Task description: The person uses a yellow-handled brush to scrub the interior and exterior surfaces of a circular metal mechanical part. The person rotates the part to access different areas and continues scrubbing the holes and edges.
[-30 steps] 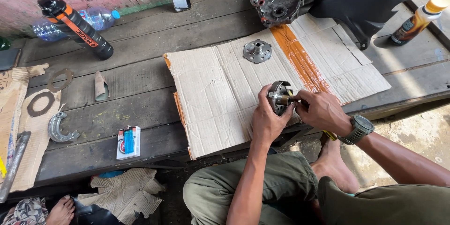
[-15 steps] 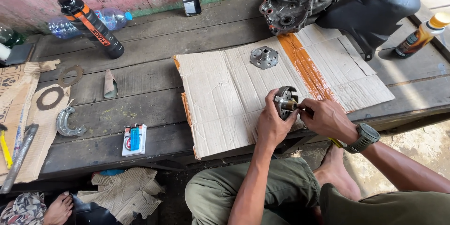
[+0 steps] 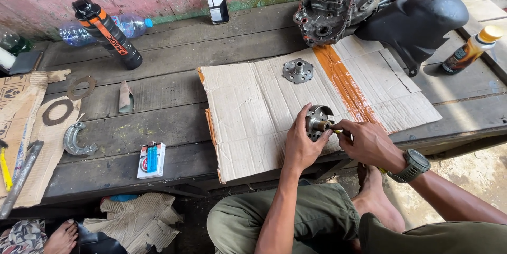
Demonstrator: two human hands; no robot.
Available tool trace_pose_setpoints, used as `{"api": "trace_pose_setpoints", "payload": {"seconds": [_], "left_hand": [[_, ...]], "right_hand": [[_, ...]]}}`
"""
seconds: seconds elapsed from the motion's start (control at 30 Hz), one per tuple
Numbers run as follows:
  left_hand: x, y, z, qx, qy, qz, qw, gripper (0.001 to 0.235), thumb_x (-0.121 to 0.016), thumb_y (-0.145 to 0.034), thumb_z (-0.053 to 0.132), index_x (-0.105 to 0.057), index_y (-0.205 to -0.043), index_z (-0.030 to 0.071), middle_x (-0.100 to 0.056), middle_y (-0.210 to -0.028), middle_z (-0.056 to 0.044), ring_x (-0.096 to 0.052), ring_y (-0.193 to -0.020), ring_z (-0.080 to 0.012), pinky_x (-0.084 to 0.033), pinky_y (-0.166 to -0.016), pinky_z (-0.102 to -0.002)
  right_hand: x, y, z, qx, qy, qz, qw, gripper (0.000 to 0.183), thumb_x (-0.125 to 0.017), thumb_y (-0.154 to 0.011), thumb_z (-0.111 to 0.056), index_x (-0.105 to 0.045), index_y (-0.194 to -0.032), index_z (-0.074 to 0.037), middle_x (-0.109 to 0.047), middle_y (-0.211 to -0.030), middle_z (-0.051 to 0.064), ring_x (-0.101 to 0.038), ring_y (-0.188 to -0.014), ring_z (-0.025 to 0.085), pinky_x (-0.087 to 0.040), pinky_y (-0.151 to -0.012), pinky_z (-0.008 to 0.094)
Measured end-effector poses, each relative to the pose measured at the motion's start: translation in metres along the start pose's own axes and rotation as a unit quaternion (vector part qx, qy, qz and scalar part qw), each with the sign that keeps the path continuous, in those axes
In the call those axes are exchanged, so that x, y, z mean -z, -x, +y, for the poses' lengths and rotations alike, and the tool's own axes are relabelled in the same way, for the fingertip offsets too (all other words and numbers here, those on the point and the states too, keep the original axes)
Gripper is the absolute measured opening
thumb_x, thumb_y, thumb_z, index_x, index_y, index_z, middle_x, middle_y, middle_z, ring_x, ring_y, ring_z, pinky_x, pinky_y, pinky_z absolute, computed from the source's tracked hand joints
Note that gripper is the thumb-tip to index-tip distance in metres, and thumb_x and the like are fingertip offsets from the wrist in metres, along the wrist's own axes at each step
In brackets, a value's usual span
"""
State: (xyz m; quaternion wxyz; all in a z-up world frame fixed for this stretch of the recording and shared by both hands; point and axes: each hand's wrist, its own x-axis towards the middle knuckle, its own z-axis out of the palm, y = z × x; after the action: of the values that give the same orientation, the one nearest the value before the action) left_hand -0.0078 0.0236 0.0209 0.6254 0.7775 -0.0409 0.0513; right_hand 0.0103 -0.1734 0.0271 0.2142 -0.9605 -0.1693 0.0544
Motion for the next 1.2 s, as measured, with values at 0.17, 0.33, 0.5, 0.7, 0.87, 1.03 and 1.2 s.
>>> {"api": "trace_pose_setpoints", "payload": {"seconds": [0.17,0.33,0.5,0.7,0.87,1.03,1.2], "left_hand": [[0.001,0.002,0.005,-0.007,0.001,0.005,1.0,0.079,-0.074,-0.084,0.028,-0.036,-0.151,0.012,-0.054,-0.139,-0.032,-0.055,-0.125,-0.0535,-0.049,-0.102,-0.064],[-0.002,0.005,-0.008,-0.009,-0.005,0.008,1.0,0.081,-0.075,-0.085,0.028,-0.029,-0.149,0.011,-0.056,-0.134,-0.032,-0.057,-0.123,-0.0526,-0.05,-0.101,-0.064],[0.005,0.003,-0.009,-0.009,-0.012,0.004,1.0,0.072,-0.075,-0.086,0.033,-0.036,-0.143,0.011,-0.061,-0.13,-0.03,-0.061,-0.119,-0.0507,-0.052,-0.097,-0.062],[0.003,0.002,-0.007,0.016,-0.014,0.0,1.0,0.076,-0.073,-0.084,0.031,-0.033,-0.147,0.015,-0.059,-0.133,-0.031,-0.059,-0.121,-0.0505,-0.051,-0.099,-0.062],[0.004,0.001,-0.001,0.004,-0.034,-0.01,0.999,0.074,-0.07,-0.085,0.029,-0.035,-0.148,0.013,-0.058,-0.133,-0.033,-0.06,-0.12,-0.0532,-0.051,-0.098,-0.064],[0.002,0.002,0.001,-0.004,-0.025,-0.003,1.0,0.072,-0.068,-0.086,0.03,-0.037,-0.148,0.012,-0.058,-0.131,-0.034,-0.06,-0.117,-0.0547,-0.052,-0.096,-0.064],[-0.005,0.006,-0.007,-0.026,-0.006,0.002,1.0,0.072,-0.068,-0.086,0.026,-0.036,-0.148,0.01,-0.06,-0.127,-0.036,-0.061,-0.115,-0.0551,-0.053,-0.092,-0.064]], "right_hand": [[0.007,0.0,0.006,0.028,0.02,-0.014,0.999,0.017,-0.059,-0.091,-0.027,-0.069,-0.103,-0.022,-0.074,-0.072,0.006,-0.068,-0.049,0.02,-0.053,-0.047,0.033],[0.028,0.002,-0.016,0.035,0.052,-0.045,0.997,0.021,-0.054,-0.097,-0.024,-0.07,-0.11,-0.021,-0.077,-0.082,0.007,-0.066,-0.047,0.016,-0.057,-0.047,0.029],[0.025,0.0,-0.014,0.089,0.089,-0.016,0.992,0.016,-0.052,-0.097,-0.028,-0.067,-0.1,-0.021,-0.07,-0.077,0.002,-0.067,-0.049,0.016,-0.052,-0.041,0.028],[0.024,0.0,-0.017,0.099,0.109,-0.029,0.989,0.018,-0.051,-0.097,-0.025,-0.068,-0.096,-0.021,-0.07,-0.077,0.001,-0.069,-0.054,0.016,-0.055,-0.044,0.027],[0.029,0.002,-0.025,0.095,0.141,-0.048,0.984,0.019,-0.05,-0.097,-0.024,-0.069,-0.096,-0.021,-0.069,-0.076,0.0,-0.071,-0.059,0.016,-0.058,-0.048,0.027],[0.025,0.002,-0.02,0.083,0.176,-0.044,0.98,0.02,-0.047,-0.097,-0.027,-0.067,-0.095,-0.023,-0.065,-0.073,-0.004,-0.069,-0.058,0.013,-0.058,-0.048,0.026],[0.022,0.001,-0.015,0.083,0.183,-0.04,0.979,0.019,-0.048,-0.096,-0.029,-0.066,-0.095,-0.023,-0.063,-0.074,-0.004,-0.069,-0.057,0.013,-0.058,-0.049,0.028]]}}
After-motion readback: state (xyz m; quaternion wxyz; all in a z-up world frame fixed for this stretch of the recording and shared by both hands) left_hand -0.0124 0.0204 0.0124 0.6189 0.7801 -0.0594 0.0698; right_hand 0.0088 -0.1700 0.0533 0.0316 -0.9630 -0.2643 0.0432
